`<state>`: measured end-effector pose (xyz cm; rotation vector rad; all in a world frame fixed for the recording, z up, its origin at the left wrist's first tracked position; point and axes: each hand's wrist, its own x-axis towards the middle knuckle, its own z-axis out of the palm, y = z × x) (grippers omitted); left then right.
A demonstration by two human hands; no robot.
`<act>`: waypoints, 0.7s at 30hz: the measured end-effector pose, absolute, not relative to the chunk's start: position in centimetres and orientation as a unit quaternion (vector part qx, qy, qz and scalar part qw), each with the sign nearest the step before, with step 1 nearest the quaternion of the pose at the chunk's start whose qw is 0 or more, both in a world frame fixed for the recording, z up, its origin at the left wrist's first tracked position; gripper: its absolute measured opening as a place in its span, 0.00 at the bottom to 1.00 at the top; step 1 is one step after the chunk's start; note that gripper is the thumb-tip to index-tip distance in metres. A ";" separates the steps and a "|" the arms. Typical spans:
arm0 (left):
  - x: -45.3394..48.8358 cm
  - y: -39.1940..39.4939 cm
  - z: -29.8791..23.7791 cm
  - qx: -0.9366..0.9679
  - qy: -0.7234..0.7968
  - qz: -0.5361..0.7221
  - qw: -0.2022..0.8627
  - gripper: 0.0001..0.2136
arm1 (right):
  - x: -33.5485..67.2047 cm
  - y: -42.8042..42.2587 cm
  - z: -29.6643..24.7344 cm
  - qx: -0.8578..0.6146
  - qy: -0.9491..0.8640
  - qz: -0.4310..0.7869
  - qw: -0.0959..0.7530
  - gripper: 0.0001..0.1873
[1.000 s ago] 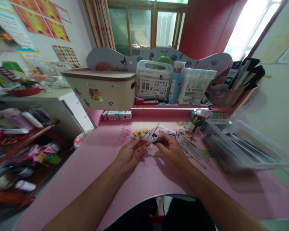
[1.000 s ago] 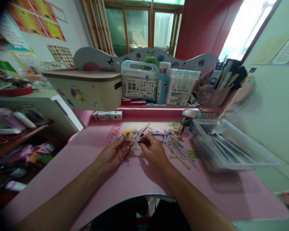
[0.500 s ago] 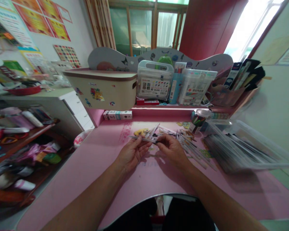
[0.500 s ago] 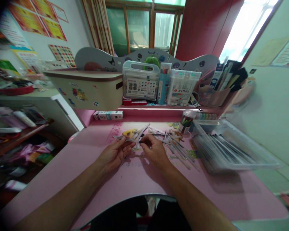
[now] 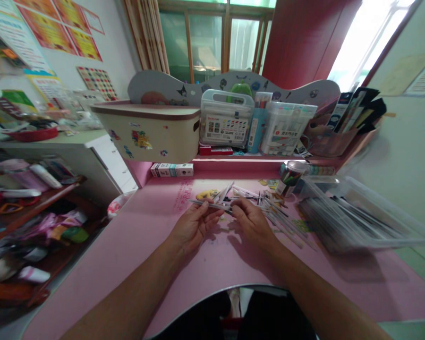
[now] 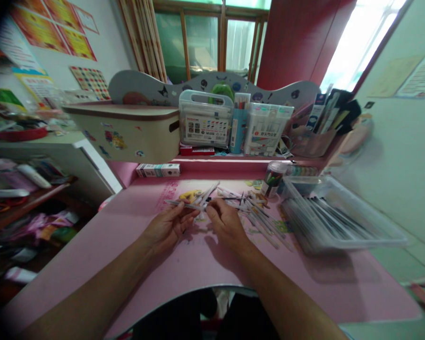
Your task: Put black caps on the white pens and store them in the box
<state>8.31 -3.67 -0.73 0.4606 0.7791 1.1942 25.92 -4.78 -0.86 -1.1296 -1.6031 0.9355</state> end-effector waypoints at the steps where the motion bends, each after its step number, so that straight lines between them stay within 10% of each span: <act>1: 8.3 -3.7 -0.7 0.211 0.355 0.545 0.730 0.04 | 26.0 -4.8 -0.9 -0.462 -0.658 0.371 0.465 0.04; 8: 8.3 -3.8 -0.6 0.229 0.363 0.539 0.725 0.04 | 25.8 -5.5 -1.3 -0.405 -0.790 0.150 0.436 0.12; 21: 8.3 -4.0 -0.5 0.242 0.364 0.541 0.718 0.04 | 26.0 -5.0 -1.6 -0.403 -0.802 0.108 0.427 0.11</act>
